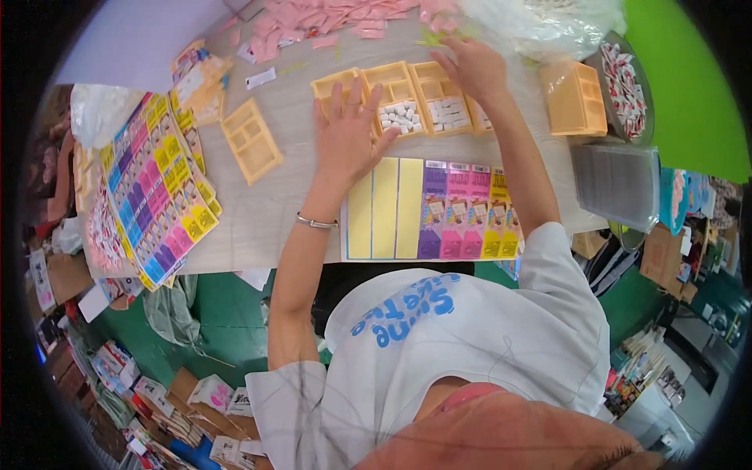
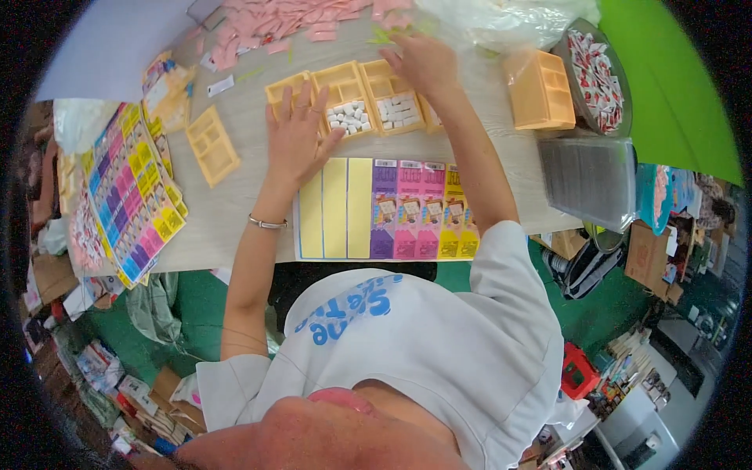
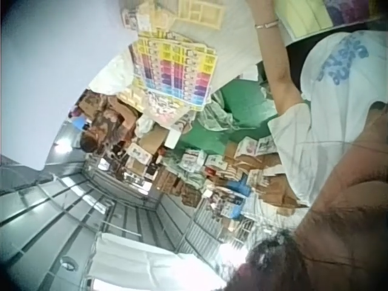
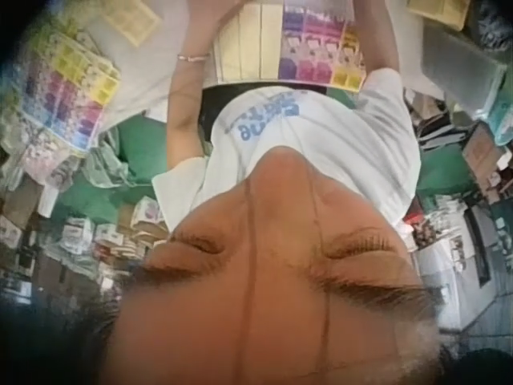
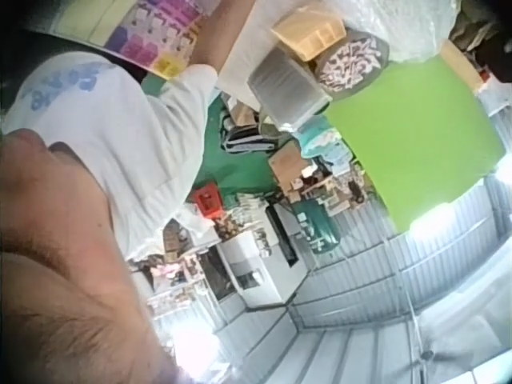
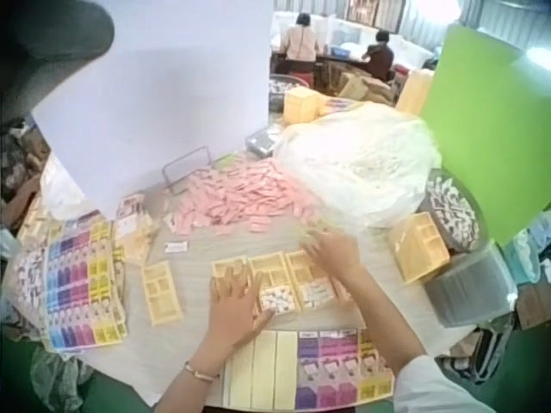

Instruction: Packaging small toy pieces into plastic tray compartments and applying decorative labels.

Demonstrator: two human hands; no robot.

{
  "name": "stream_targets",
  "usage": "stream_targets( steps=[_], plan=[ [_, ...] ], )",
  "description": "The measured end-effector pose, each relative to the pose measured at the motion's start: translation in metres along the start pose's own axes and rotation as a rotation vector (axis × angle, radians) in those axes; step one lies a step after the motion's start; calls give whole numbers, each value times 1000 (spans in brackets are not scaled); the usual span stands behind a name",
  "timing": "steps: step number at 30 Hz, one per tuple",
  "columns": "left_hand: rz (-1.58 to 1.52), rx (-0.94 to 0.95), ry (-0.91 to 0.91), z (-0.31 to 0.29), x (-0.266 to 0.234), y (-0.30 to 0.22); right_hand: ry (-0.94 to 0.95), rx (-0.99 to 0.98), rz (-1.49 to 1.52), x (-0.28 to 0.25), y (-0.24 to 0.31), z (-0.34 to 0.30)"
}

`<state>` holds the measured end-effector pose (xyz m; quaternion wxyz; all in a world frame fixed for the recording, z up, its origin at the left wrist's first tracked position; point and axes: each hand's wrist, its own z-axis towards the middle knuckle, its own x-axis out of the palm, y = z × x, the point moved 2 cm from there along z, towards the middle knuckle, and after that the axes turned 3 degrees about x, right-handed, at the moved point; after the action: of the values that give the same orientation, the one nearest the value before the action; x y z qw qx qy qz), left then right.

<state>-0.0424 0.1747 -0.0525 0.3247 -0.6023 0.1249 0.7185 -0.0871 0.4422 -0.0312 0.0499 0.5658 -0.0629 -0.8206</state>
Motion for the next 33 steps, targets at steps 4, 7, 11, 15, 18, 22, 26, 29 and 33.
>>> stream_targets(
  steps=[4, 7, 11, 15, 18, 22, 26, 29, 33],
  plan=[
    [-3, 66, 12, 13, 6, -16, 122, 97, -108, -13, -34, -20],
    [-8, 135, 8, 23, 13, -19, 140, 149, -137, -18, -44, -32],
    [-10, 218, 3, 33, 17, -15, 96, 239, -175, -13, -45, -43],
    [-32, 255, 23, 28, 17, -13, 40, 292, -162, -13, -40, -53],
    [-47, 273, 25, 25, 15, -15, 121, 373, -181, -25, -44, -58],
    [-55, 221, 54, 17, 1, -25, 15, 462, -15, -76, -69, -95],
    [-43, 219, 71, 17, 10, -32, 473, 610, -166, -92, -54, -137],
    [-61, 218, 77, 18, 11, -36, 314, 722, -128, -73, -47, -150],
    [-72, 220, 39, 18, 3, -31, 317, 722, -124, -80, -46, -133]
  ],
)
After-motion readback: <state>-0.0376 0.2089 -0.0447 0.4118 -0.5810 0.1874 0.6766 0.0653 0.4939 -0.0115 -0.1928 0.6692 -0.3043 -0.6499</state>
